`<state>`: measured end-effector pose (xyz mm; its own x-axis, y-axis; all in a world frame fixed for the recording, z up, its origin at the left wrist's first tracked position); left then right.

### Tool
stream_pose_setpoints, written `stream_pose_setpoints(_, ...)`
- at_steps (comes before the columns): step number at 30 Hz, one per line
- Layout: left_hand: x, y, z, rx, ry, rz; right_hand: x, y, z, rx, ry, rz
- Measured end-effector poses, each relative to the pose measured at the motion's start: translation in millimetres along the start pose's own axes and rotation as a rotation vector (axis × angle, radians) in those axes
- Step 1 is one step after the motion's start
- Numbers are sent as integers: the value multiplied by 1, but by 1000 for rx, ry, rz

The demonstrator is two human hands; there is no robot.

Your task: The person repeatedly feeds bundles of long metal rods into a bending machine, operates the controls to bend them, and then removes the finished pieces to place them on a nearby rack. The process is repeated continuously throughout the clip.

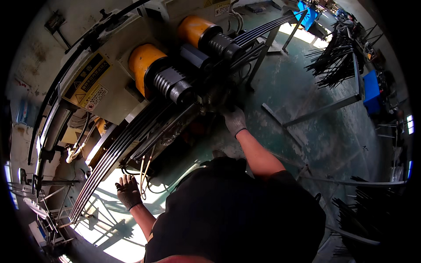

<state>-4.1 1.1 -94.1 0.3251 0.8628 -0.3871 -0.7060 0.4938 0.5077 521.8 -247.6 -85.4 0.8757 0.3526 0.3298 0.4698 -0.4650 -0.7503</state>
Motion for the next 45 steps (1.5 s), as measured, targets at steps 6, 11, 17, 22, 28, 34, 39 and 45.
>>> stream_pose_setpoints(6,-11,47,69,-135,-130,165,68,-70,7,827,130,418)
stream_pose_setpoints(11,-14,66,122,98,-76,514,101,-82,14,916,137,472)
stream_pose_setpoints(17,-42,111,221,135,-114,517,133,-85,29,1093,113,578)
stream_pose_setpoints(22,-59,130,333,460,67,951,160,-41,76,805,91,130)
stream_pose_setpoints(28,-62,84,423,673,100,1054,176,-80,57,677,-41,46)
stream_pose_setpoints(34,-72,52,509,1178,-54,1387,186,-51,79,509,26,-133)
stream_pose_setpoints(39,-63,21,565,1397,-197,1574,181,-66,60,400,-96,-24)
stream_pose_setpoints(45,-67,-17,616,1584,-625,2014,182,-66,66,574,-79,16)
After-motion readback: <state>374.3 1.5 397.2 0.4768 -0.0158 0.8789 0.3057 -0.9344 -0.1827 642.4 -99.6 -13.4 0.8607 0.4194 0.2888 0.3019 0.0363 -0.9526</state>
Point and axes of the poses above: each hand's wrist, its own x-axis towards the middle knuckle, its own z-axis out of the palm, y = z × x, the point moved 4 cm from there along x, towards the middle knuckle, and after that the axes turned 12 degrees about y, right-handed, at the moved point
